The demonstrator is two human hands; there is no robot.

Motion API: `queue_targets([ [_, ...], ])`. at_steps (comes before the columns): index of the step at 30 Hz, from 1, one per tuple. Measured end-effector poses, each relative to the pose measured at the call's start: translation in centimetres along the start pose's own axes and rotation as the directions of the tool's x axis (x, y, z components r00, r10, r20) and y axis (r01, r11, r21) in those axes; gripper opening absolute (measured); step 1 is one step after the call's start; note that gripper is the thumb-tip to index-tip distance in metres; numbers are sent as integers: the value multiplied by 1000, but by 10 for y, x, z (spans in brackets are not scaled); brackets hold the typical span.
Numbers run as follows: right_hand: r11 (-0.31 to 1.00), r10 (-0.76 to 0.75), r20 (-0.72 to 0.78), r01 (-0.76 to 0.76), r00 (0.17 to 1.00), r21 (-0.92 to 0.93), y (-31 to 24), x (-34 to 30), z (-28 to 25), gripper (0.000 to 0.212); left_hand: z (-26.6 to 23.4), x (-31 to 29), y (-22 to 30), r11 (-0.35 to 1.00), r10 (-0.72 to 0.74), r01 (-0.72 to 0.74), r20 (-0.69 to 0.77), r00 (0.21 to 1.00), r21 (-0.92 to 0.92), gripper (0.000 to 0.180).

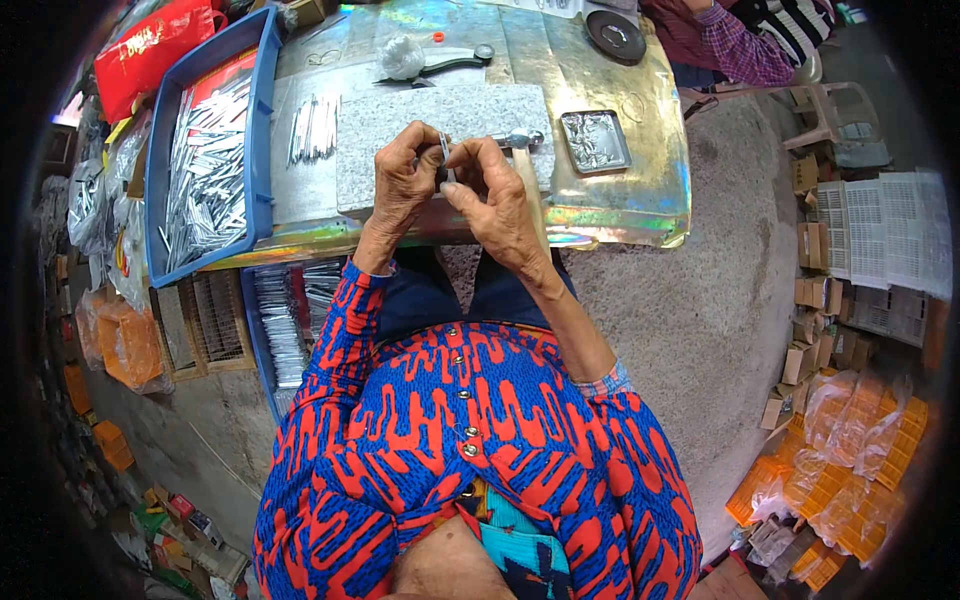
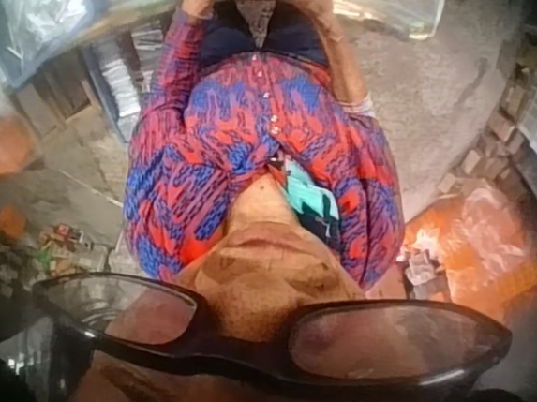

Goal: Assembling small metal hardware components using a hammer and a punch on a metal base block.

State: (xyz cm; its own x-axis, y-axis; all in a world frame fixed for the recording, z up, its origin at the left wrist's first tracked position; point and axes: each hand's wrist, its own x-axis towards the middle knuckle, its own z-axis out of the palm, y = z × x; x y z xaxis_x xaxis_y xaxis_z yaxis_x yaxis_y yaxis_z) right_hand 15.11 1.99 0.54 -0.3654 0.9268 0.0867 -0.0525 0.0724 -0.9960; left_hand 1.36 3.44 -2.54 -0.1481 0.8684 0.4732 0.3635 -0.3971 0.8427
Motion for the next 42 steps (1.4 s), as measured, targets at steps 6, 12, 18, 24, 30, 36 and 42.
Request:
queue_targets([
  [6,814,-188,-97,99,977,-573,-14,-22,-33,37,1,-1,-9,1000,17,-18,51,999,20,5],
  [12,708,21,-196,-153,980,-689,5,-45,-48,30,-2,-1,-9,999,35,-36,57,998,28,5],
  [18,790,492,-23,-436,870,431,5,-52,-44,26,-1,-2,-11,1000,9,-8,72,997,-8,5],
  [24,887,443,-141,-410,885,214,4,-51,-42,22,0,-3,-12,999,-15,18,78,997,-44,6],
  [30,803,-224,-28,168,974,-573,-68,-30,-35,20,-2,-5,-11,999,-27,29,87,996,-25,6],
  [36,562,-563,51,427,825,-708,-77,-29,-36,17,6,-4,-11,991,18,-18,3,1000,-132,9],
  [42,519,-346,60,244,936,-819,-53,-28,-44,12,1,0,-13,997,0,3,38,999,-81,10],
])
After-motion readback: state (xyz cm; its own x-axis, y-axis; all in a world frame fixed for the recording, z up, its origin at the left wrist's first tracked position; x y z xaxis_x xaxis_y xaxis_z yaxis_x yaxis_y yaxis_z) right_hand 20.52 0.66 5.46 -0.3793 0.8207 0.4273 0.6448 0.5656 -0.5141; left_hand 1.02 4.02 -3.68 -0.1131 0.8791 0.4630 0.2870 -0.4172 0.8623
